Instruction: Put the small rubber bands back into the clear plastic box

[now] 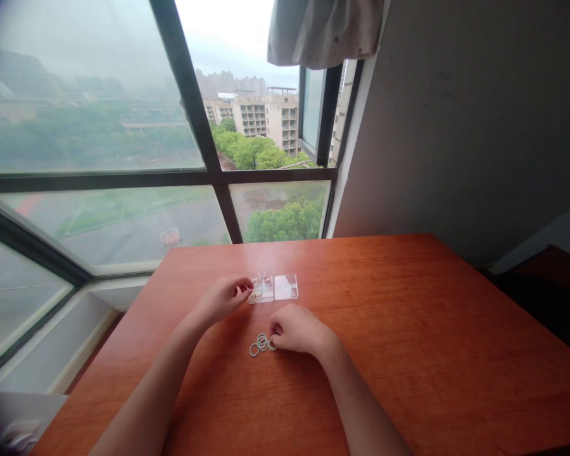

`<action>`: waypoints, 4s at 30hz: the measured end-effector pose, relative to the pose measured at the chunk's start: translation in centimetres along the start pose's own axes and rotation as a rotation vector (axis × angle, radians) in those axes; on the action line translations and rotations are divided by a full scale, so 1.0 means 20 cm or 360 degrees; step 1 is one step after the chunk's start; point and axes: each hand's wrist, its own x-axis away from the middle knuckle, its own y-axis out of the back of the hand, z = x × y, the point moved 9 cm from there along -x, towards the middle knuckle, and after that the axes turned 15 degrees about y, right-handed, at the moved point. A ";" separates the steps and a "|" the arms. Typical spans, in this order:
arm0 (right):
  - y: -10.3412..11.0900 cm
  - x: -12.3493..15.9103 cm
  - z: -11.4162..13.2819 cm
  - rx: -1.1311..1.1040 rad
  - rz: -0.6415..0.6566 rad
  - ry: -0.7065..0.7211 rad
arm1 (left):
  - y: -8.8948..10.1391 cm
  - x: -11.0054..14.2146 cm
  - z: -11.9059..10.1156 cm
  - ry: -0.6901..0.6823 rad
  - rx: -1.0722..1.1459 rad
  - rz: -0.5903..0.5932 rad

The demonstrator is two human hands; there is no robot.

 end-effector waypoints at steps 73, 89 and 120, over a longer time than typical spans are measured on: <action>0.18 0.01 -0.12 0.0234 -0.0571 -0.0318 | -0.08 0.07 -0.21 -0.0162 0.0314 0.0231; 0.23 0.01 -0.03 0.0292 -0.0811 -0.0127 | -0.11 0.10 -0.13 -0.0115 0.0410 0.0011; 0.06 0.01 -0.08 -0.0276 -0.0207 -0.0040 | -0.04 0.06 0.06 -0.0020 0.0220 -0.0279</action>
